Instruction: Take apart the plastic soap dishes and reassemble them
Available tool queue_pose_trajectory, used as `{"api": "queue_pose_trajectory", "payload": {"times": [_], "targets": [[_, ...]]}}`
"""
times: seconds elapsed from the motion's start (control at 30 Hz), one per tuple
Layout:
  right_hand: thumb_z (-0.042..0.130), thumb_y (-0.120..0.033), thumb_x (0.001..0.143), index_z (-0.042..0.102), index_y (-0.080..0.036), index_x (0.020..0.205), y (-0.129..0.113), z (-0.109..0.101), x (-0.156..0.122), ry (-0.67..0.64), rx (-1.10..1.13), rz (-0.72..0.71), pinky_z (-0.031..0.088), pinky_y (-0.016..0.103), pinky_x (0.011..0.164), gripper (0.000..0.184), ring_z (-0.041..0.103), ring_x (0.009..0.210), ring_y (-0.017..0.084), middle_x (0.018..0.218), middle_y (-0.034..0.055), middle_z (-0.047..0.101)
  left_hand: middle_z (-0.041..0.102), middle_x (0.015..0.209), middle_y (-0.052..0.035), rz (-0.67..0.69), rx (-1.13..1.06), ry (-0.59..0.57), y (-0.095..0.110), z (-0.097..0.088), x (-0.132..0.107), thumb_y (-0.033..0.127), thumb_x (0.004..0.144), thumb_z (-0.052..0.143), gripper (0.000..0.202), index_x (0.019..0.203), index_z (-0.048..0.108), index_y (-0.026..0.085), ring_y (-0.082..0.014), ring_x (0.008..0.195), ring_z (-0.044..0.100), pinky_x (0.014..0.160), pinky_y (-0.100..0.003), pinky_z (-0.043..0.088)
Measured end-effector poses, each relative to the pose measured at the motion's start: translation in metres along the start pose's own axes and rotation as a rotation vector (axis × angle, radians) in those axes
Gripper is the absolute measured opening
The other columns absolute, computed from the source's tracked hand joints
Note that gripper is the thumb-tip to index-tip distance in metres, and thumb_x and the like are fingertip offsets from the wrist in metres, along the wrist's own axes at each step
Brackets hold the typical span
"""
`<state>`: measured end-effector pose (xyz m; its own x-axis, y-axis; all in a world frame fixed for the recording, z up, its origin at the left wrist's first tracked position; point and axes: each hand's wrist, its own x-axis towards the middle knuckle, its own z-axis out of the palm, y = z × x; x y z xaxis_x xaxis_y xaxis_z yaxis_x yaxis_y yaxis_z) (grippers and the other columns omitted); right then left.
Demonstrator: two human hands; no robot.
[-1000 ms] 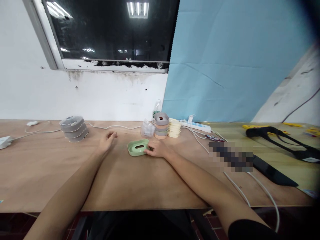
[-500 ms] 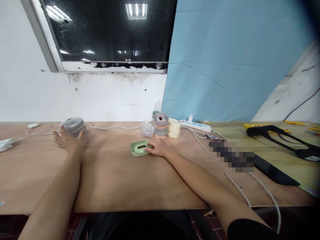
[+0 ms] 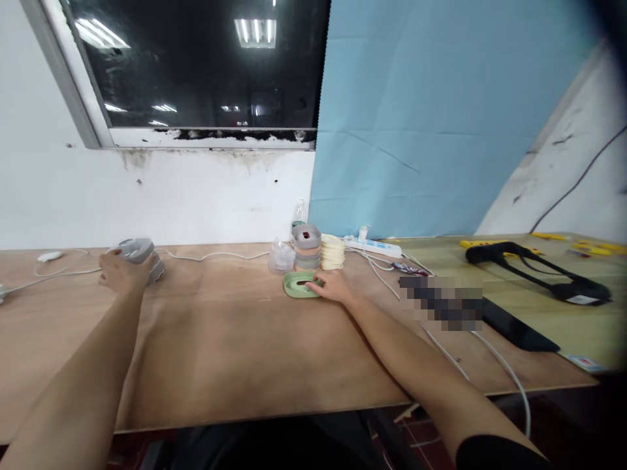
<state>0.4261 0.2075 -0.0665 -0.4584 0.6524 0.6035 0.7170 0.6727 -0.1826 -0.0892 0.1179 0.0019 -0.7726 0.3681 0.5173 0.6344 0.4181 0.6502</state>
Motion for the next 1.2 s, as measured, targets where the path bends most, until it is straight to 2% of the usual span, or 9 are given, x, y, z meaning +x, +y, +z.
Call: {"api": "queue_pose_trajectory", "payload": {"times": [0.23, 0.37, 0.5, 0.63, 0.8, 0.9, 1.0, 1.1, 1.2], "targets": [[0.045, -0.040, 0.090, 0.068, -0.018, 0.069, 0.012, 0.003, 0.001, 0.184, -0.196, 0.119, 0.037, 0.025, 0.062, 0.038, 0.062, 0.065, 0.016, 0.067, 0.0059, 0.070, 0.024, 0.146, -0.0188, 0.025, 0.025, -0.089, -0.009, 0.000, 0.007, 0.054, 0.077, 0.064, 0.083, 0.144, 0.025, 0.023, -0.0311, 0.128, 0.040, 0.100, -0.045, 0.035], [0.045, -0.035, 0.090, 0.068, -0.018, 0.069, 0.008, 0.001, 0.004, 0.203, -0.189, 0.080, 0.038, 0.025, 0.064, 0.035, 0.062, 0.066, 0.016, 0.069, 0.0058, 0.070, 0.034, 0.142, -0.0156, -0.048, 0.012, -0.125, -0.013, -0.001, 0.010, 0.054, 0.070, 0.070, 0.085, 0.141, 0.032, 0.025, -0.0297, 0.118, 0.048, 0.099, -0.045, 0.036], [0.046, -0.036, 0.090, 0.067, -0.020, 0.068, 0.007, -0.003, 0.004, 0.164, -0.158, 0.061, 0.038, 0.025, 0.062, 0.034, 0.060, 0.064, 0.015, 0.067, 0.0037, 0.069, 0.043, 0.137, -0.0125, -0.004, 0.051, 0.043, -0.015, 0.000, 0.006, 0.052, 0.070, 0.071, 0.076, 0.135, 0.041, 0.028, -0.0293, 0.125, 0.042, 0.105, -0.050, 0.026], [0.047, -0.035, 0.090, 0.067, -0.020, 0.068, 0.002, -0.008, 0.005, 0.195, -0.108, 0.064, 0.039, 0.025, 0.062, 0.033, 0.060, 0.063, 0.015, 0.067, 0.0036, 0.069, 0.045, 0.137, -0.0131, 0.248, -0.086, 0.203, -0.001, 0.003, -0.012, 0.050, 0.068, 0.074, 0.078, 0.134, 0.044, 0.023, -0.0309, 0.126, 0.043, 0.106, -0.052, 0.027], [0.052, -0.041, 0.087, 0.067, -0.019, 0.101, -0.024, -0.014, 0.007, 0.272, 0.062, 0.008, 0.045, 0.027, 0.065, 0.030, 0.059, 0.061, 0.015, 0.086, 0.0058, 0.071, 0.055, 0.129, -0.0126, 0.678, -0.446, -0.135, 0.052, 0.006, -0.078, 0.050, 0.072, 0.071, 0.074, 0.132, 0.046, 0.015, -0.0280, 0.118, 0.053, 0.101, -0.041, 0.042], [0.057, -0.054, 0.082, 0.052, -0.017, 0.128, -0.044, -0.014, 0.008, 0.251, 0.212, -0.067, 0.049, 0.030, 0.065, 0.059, 0.060, 0.065, 0.016, 0.111, 0.0115, 0.065, 0.057, 0.129, -0.0104, 0.859, -0.550, -0.400, 0.085, 0.006, -0.135, 0.049, 0.073, 0.070, 0.069, 0.131, 0.047, 0.020, -0.0278, 0.119, 0.053, 0.104, -0.043, 0.040], [0.052, -0.065, 0.081, 0.040, -0.018, 0.139, -0.058, -0.013, 0.007, 0.185, 0.300, -0.173, 0.051, 0.035, 0.073, 0.077, 0.063, 0.089, 0.023, 0.132, 0.0163, 0.054, 0.053, 0.134, -0.0112, 1.041, -0.569, -0.639, 0.102, 0.006, -0.177, 0.048, 0.072, 0.071, 0.070, 0.132, 0.047, 0.022, -0.0310, 0.125, 0.049, 0.107, -0.048, 0.036], [0.046, -0.069, 0.083, 0.049, -0.020, 0.134, -0.064, -0.009, 0.006, 0.049, 0.303, -0.266, 0.049, 0.036, 0.084, 0.071, 0.061, 0.103, 0.025, 0.126, 0.0127, 0.061, 0.052, 0.135, -0.0126, 1.034, -0.650, -0.811, 0.098, 0.008, -0.191, 0.045, 0.073, 0.070, 0.073, 0.136, 0.043, 0.021, -0.0311, 0.124, 0.050, 0.105, -0.047, 0.040], [0.043, -0.075, 0.081, 0.060, -0.021, 0.124, -0.065, -0.003, 0.005, -0.030, 0.298, -0.255, 0.049, 0.032, 0.077, 0.071, 0.066, 0.085, 0.021, 0.105, 0.0088, 0.070, 0.051, 0.137, -0.0134, 0.955, -0.646, -0.978, 0.083, 0.011, -0.188, 0.043, 0.072, 0.071, 0.078, 0.139, 0.039, 0.020, -0.0310, 0.124, 0.051, 0.105, -0.047, 0.041]]}}
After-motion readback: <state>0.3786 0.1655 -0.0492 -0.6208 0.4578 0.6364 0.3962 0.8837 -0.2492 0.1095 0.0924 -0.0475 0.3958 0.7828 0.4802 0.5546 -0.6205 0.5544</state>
